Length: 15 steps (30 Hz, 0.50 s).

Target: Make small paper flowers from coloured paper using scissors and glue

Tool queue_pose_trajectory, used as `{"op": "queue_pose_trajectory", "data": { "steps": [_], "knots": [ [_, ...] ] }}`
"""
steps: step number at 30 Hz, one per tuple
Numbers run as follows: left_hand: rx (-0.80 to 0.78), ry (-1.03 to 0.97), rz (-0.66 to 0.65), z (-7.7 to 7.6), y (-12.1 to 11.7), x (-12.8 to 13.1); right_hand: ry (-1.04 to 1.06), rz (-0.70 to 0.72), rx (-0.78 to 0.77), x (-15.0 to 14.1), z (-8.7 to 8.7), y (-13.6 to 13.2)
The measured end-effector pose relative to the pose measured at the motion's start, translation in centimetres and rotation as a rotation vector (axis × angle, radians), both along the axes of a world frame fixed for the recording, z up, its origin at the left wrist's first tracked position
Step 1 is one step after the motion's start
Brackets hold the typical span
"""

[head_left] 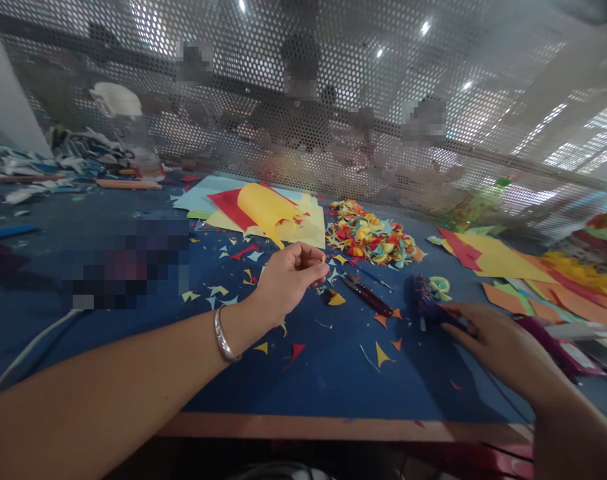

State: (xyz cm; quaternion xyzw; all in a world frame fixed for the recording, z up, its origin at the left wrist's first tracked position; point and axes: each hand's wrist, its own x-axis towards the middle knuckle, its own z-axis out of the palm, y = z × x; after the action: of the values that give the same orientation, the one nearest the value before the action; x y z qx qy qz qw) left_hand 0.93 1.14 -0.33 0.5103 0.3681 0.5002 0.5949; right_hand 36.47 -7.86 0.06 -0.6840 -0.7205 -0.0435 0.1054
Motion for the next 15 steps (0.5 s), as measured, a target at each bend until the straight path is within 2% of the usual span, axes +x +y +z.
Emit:
{"op": "queue_pose_trajectory", "data": {
  "steps": [7,15],
  "knots": [
    [-0.016,0.007,-0.006,0.3,-0.1,0.0,-0.044,0.03,0.004,0.3,0.4,1.2],
    [-0.045,-0.006,-0.004,0.2,0.0,0.1,0.043,-0.007,0.054,-3.9,2.8,1.0]
  ]
}}
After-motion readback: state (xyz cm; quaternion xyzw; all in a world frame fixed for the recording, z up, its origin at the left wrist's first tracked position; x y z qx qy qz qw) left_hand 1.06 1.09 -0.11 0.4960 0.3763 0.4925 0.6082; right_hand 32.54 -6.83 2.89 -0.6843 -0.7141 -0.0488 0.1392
